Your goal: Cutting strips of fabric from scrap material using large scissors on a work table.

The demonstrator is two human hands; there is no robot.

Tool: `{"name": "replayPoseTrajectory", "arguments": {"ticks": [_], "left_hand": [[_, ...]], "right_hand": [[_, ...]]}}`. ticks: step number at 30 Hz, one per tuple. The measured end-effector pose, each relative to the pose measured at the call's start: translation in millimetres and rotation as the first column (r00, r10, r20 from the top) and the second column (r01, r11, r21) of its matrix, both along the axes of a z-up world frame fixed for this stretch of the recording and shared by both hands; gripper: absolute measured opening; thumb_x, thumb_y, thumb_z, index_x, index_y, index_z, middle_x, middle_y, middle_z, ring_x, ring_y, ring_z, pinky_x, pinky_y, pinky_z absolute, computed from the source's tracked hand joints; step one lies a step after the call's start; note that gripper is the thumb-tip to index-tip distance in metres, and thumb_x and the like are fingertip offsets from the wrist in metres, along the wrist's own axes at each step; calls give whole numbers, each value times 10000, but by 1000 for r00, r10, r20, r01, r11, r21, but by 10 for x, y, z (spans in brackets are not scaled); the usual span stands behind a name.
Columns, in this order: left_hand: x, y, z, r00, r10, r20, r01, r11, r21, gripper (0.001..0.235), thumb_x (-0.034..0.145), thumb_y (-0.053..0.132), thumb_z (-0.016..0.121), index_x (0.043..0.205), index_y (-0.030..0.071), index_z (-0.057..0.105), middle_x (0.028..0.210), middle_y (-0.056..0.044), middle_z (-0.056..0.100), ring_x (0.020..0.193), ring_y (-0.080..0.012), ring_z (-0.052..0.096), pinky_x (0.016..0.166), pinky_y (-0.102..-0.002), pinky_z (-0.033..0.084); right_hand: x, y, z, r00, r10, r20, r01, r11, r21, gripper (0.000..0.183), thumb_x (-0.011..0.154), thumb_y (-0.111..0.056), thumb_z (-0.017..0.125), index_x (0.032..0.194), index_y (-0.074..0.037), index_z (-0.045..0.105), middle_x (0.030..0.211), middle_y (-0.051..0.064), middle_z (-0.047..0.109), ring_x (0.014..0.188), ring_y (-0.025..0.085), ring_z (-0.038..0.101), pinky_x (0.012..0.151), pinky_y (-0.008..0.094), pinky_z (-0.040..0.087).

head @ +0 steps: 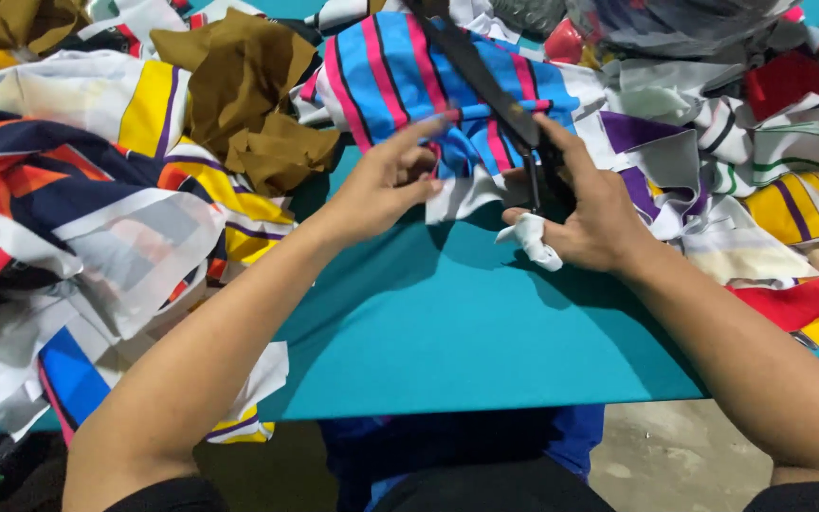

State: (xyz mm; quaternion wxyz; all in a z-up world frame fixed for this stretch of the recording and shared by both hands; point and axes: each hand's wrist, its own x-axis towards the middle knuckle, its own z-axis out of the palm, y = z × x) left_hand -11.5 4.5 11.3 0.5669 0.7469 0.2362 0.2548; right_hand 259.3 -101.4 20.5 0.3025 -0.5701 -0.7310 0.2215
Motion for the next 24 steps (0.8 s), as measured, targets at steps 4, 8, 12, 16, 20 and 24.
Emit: {"name": "replayPoseTrajectory", "arguments": {"ticks": [4,8,12,16,20,24], "left_hand": [[90,-91,-97,990,24,141,-19,999,-34,312,1003,-15,675,1282,112,736,889,13,580,815,-118,484,688,-277,435],[158,-162,-70,980,8,198,17,992,-125,630,1052,70,659,1570,240,342,1541,-30,385,834,-124,427,738,-292,467],[149,-250,78,1000,-6,6,6,997,-74,870,1095,302,617,1682,318,-26,726,9,347,677,-106,410,643,-274,414],[189,-249,-99,979,137,150,-146,988,49,353,1023,171,696,1373,145,661,918,-16,706,724,-95,526,643,-258,469],[145,-233,-56,982,144,124,-141,989,-38,771,1035,58,682,1641,328,289,1042,-58,555,724,-97,438,689,-212,473],[247,-270,-10,970,234,-69,-222,963,153,589,1022,458,561,1495,109,523,759,33,444,663,-84,375,560,-285,294]], "right_hand": [[0,27,47,998,-38,48,38,999,15,972,878,-334,823,1615,-144,220,1104,150,721,884,319,732,744,404,532],[80,60,82,981,-155,116,157,988,-8,952,857,-349,804,1615,-156,261,1138,166,701,883,377,708,710,452,510],[67,37,141,998,-64,-25,66,995,80,886,895,-256,815,1580,-89,278,1399,215,644,1150,361,721,965,441,577],[68,44,77,995,-103,3,103,992,72,911,881,-288,830,1593,-107,291,1385,189,653,1114,343,731,932,417,551],[41,25,87,994,-98,-49,101,993,59,936,868,-272,836,1601,-107,278,1216,169,732,1121,331,742,992,429,561],[25,26,115,992,-34,-122,45,995,86,893,889,-169,820,1589,-74,275,1256,201,700,1141,329,739,1040,424,563]]}}
